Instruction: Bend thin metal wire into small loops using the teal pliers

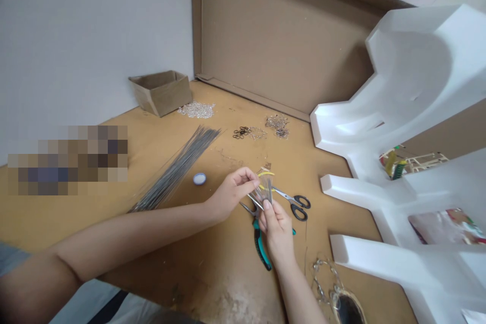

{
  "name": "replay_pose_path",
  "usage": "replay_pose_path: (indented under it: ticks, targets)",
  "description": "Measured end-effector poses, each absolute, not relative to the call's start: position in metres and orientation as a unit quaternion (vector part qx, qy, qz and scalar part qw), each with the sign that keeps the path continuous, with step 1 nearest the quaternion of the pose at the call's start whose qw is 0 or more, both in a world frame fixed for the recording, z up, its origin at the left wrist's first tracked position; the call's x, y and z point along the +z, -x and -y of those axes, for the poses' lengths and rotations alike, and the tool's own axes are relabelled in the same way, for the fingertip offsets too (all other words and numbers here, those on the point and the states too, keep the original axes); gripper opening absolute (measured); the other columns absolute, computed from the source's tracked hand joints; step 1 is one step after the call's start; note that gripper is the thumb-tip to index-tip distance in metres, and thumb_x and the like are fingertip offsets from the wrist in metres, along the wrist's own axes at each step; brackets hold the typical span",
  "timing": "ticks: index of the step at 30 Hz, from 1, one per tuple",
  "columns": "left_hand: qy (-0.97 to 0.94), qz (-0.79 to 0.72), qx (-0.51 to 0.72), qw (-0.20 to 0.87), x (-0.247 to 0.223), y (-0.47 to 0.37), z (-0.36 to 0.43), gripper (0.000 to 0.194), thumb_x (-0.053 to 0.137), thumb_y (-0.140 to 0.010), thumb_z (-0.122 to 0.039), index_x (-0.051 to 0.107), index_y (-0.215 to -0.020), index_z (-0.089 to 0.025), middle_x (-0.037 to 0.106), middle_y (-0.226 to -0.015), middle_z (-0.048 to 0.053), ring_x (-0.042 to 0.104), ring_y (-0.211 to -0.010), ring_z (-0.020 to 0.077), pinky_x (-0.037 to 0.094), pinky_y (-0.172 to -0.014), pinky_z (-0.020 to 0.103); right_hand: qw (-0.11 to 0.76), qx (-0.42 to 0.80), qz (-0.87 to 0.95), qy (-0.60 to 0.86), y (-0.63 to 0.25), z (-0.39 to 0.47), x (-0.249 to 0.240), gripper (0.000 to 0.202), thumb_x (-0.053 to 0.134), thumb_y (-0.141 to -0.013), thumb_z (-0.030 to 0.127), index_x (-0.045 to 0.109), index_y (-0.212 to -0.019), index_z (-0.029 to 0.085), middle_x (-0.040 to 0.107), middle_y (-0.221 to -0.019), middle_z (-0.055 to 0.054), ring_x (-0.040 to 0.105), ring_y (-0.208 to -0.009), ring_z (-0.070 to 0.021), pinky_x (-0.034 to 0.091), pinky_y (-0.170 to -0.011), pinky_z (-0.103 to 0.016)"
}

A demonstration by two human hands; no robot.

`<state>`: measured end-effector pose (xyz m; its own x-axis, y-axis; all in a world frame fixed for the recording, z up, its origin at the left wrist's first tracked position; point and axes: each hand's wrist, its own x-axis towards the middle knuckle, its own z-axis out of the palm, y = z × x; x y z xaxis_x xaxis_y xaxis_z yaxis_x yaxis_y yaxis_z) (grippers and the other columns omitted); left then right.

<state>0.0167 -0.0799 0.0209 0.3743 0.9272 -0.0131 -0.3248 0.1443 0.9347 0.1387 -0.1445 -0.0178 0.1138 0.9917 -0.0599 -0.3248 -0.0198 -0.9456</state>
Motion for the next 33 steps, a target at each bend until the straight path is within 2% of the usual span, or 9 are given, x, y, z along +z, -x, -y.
replay_pose_path:
  ticks: [7, 11, 14, 19, 25, 30, 33]
  targets:
    - [-0.426, -0.314, 0.466, 0.709, 0.0238, -0.017, 0.0808, 0.013, 0.056, -0.069, -0.018, 0.044, -0.073, -0.016, 0.056, -0.065, -0.003, 0.055, -0.057, 0.0084, 0.043, -0.062, 0.023, 0.594, 0.568, 0.353, 0.447, -0.139, 0.1442, -0.0167, 0.02, 0.054, -0.082, 0.034, 0.059, -0.09, 0.016, 0.016, -0.048, 0.011, 0.01, -0.041, -0.0054, 0.011, -0.037, -0.017]
    - [-0.397, -0.318, 0.452, 0.733, 0.0285, -0.017, 0.0818, 0.017, 0.056, -0.069, -0.017, 0.046, -0.082, -0.016, 0.055, -0.065, -0.004, 0.054, -0.055, 0.0079, 0.042, -0.062, 0.023, 0.591, 0.565, 0.367, 0.444, -0.1382, 0.1453, -0.017, 0.018, 0.054, -0.082, 0.034, 0.057, -0.079, 0.017, 0.017, -0.048, 0.011, 0.011, -0.041, -0.0052, 0.012, -0.037, -0.018]
    - [-0.402, -0.325, 0.448, 0.73, 0.0299, -0.0172, 0.0819, 0.014, 0.058, -0.068, -0.019, 0.05, -0.078, -0.014, 0.054, -0.064, -0.003, 0.052, -0.056, 0.0074, 0.041, -0.063, 0.022, 0.588, 0.568, 0.375, 0.436, -0.1375, 0.1464, -0.018, 0.018, 0.054, -0.082, 0.034, 0.055, -0.075, 0.017, 0.017, -0.048, 0.01, 0.012, -0.041, -0.005, 0.012, -0.038, -0.018]
    - [-0.416, -0.319, 0.445, 0.726, 0.0289, -0.017, 0.0819, 0.013, 0.059, -0.068, -0.022, 0.051, -0.074, -0.013, 0.054, -0.064, -0.002, 0.051, -0.058, 0.0078, 0.04, -0.064, 0.022, 0.59, 0.569, 0.375, 0.433, -0.1379, 0.1466, -0.0186, 0.017, 0.053, -0.083, 0.032, 0.057, -0.083, 0.016, 0.016, -0.048, 0.011, 0.011, -0.041, -0.0054, 0.01, -0.038, -0.019]
    - [-0.426, -0.317, 0.442, 0.723, 0.0271, -0.0167, 0.0814, 0.017, 0.06, -0.068, -0.027, 0.051, -0.072, -0.013, 0.055, -0.063, -0.002, 0.051, -0.058, 0.0078, 0.04, -0.062, 0.022, 0.588, 0.566, 0.375, 0.44, -0.1389, 0.1461, -0.0188, 0.018, 0.054, -0.082, 0.033, 0.055, -0.075, 0.017, 0.017, -0.048, 0.01, 0.012, -0.041, -0.0054, 0.011, -0.039, -0.019]
    - [-0.443, -0.335, 0.435, 0.708, 0.0247, -0.0175, 0.0802, 0.009, 0.055, -0.069, -0.021, 0.048, -0.069, -0.014, 0.052, -0.061, -0.003, 0.05, -0.056, 0.0072, 0.04, -0.06, 0.021, 0.589, 0.577, 0.369, 0.429, -0.1379, 0.1465, -0.0183, 0.02, 0.053, -0.083, 0.032, 0.054, -0.072, 0.016, 0.018, -0.047, 0.01, 0.012, -0.041, -0.0051, 0.011, -0.038, -0.019]
    - [-0.459, -0.337, 0.437, 0.696, 0.0233, -0.0178, 0.08, 0.006, 0.051, -0.068, -0.017, 0.046, -0.07, -0.015, 0.051, -0.062, -0.004, 0.051, -0.056, 0.0076, 0.041, -0.061, 0.022, 0.59, 0.582, 0.365, 0.424, -0.1369, 0.1462, -0.0163, 0.019, 0.052, -0.084, 0.033, 0.056, -0.077, 0.016, 0.02, -0.046, 0.01, 0.013, -0.04, -0.005, 0.011, -0.038, -0.019]
